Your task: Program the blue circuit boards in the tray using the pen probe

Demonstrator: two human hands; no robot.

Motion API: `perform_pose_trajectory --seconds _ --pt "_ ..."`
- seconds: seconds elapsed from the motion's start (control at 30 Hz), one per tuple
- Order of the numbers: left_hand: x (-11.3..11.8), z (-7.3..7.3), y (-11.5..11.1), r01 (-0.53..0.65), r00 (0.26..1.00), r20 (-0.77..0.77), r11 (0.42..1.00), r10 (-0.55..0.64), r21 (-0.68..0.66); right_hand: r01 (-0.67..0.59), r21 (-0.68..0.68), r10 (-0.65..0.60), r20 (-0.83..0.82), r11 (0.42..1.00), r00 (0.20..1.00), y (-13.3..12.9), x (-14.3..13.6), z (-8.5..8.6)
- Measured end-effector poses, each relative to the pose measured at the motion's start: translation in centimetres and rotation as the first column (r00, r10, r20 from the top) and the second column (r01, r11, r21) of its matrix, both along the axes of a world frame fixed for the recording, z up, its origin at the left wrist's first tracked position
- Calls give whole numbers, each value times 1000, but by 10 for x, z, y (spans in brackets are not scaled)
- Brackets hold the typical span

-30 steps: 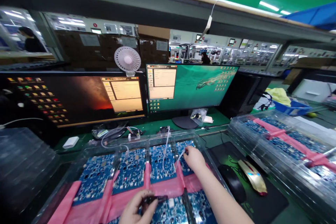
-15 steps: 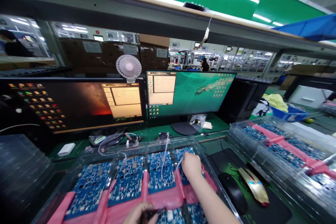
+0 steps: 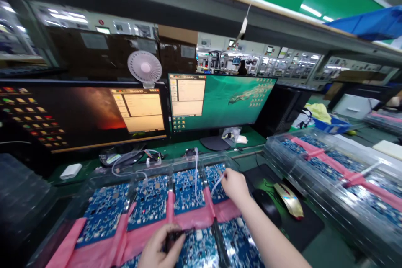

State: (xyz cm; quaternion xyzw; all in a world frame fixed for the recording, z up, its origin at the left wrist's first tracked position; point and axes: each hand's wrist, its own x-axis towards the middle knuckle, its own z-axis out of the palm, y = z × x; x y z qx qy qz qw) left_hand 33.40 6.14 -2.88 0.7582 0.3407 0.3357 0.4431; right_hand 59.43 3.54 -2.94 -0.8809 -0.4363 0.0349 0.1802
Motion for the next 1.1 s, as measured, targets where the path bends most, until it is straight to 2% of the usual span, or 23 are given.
perform_pose_trajectory --seconds 0.13,0.23,0.33,0.5,0.7,0.9,1.1 --pt "0 8 4 68 993 -89 997 -71 -37 1 -11 -2 -136 1000 991 -58 -8 5" --pt "2 10 5 62 993 -102 997 -66 -35 3 -23 -8 -214 1000 977 -96 -25 -2" --pt "4 8 5 75 991 -107 997 -77 -23 -6 -27 -1 -251 1000 968 -117 -38 -12" --pt "4 3 5 82 991 -104 997 -82 -2 -34 8 35 -297 999 954 -116 -41 -23" --pt "4 5 5 97 990 -103 995 -100 -32 -65 0 62 -294 998 954 -112 -41 -25" --pt "4 7 4 82 991 -108 996 -85 -30 -67 -41 54 -257 997 965 -113 -41 -27" --pt "5 7 5 88 990 -109 996 -89 -19 -123 -107 100 -192 987 976 -109 -42 -28"
